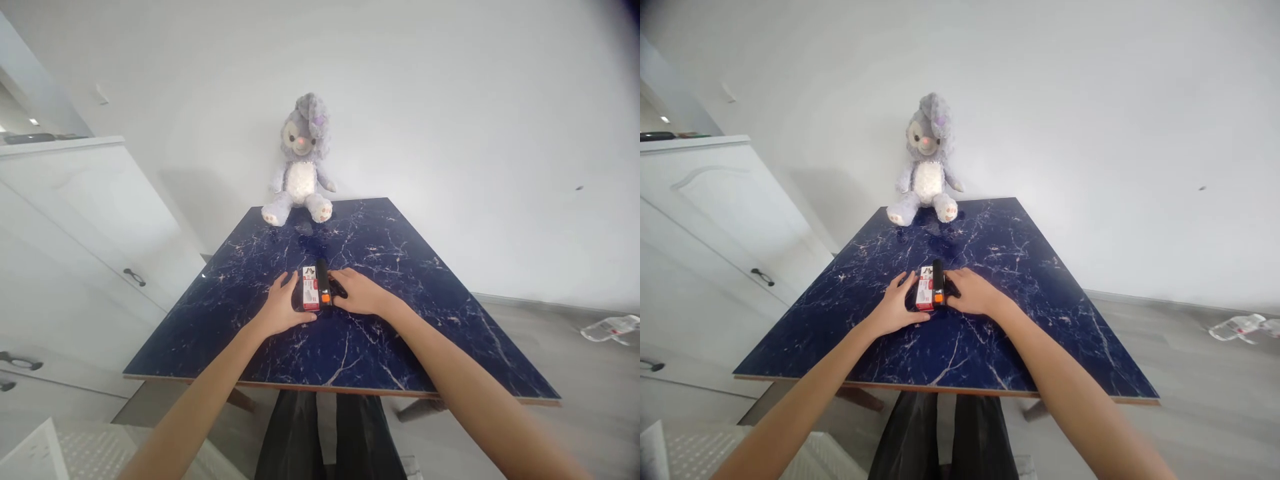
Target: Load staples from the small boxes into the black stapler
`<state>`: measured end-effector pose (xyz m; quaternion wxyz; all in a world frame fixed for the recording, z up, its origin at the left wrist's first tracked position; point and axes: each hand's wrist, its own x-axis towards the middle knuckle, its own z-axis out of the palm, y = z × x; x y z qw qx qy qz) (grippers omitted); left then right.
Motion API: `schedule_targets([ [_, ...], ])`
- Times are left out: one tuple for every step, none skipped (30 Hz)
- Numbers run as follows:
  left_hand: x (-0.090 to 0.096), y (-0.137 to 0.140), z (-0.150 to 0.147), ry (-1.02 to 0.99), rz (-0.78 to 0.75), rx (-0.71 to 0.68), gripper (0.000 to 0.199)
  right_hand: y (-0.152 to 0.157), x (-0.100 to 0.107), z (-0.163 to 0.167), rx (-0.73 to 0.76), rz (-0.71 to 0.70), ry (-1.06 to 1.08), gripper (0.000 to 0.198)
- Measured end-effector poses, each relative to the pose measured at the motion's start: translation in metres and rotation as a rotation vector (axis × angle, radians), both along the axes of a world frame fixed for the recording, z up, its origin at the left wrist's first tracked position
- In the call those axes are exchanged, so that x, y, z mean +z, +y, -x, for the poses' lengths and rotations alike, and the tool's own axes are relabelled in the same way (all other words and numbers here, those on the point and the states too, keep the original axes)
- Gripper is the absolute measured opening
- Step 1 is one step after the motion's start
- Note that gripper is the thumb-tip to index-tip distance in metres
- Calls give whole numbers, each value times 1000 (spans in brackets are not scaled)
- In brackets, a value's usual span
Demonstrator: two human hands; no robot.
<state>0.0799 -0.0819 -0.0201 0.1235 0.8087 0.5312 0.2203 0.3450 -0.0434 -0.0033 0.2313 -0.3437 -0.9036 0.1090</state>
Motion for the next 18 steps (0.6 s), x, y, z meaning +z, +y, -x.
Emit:
schedule_targets([
  [-2,2,0,9,13,9,112,0,-1,0,-2,-5,1,54],
  [-3,4,-1,16,15,16,109,1,-2,1,-8,-13,0,53],
  [-3,5,-2,24,4,25,108,1,-3,2,-17,-20,-2,51],
  [-3,5,-5,33,-17,37,108,1,-4,3,-29,-26,-6,49],
  [-3,5,-8,44,-39,46,108,1,-6,4,-45,-28,-8,47],
  [-2,5,-12,56,-61,45,109,2,-7,5,-63,-24,-9,45],
  [-1,5,-16,65,-82,36,109,3,-7,6,-85,-10,-4,44],
  [-1,7,-20,69,-102,18,108,5,-8,7,-119,17,8,44],
  [-1,9,-25,71,-119,-1,108,8,-7,6,-175,56,30,45],
  [-1,12,-31,74,-133,-19,107,11,-6,5,-250,108,62,46],
  [-1,17,-38,82,-146,-32,107,15,-4,2,-343,168,101,46],
  [-2,23,-46,93,-160,-42,106,19,-2,-1,-446,227,141,44],
  [-2,30,-55,107,-174,-48,104,23,0,-6,-546,277,174,40],
  [-2,38,-65,119,-189,-51,101,26,2,-11,-631,308,200,36],
  [-3,48,-77,127,-204,-51,97,30,4,-17,-690,318,214,34],
  [-3,57,-90,132,-214,-50,92,33,5,-23,-734,315,223,35],
  [-3,68,-104,134,-221,-51,89,36,6,-29,-770,297,229,37],
  [-2,79,-119,132,-226,-58,89,38,5,-35,-799,272,236,39],
])
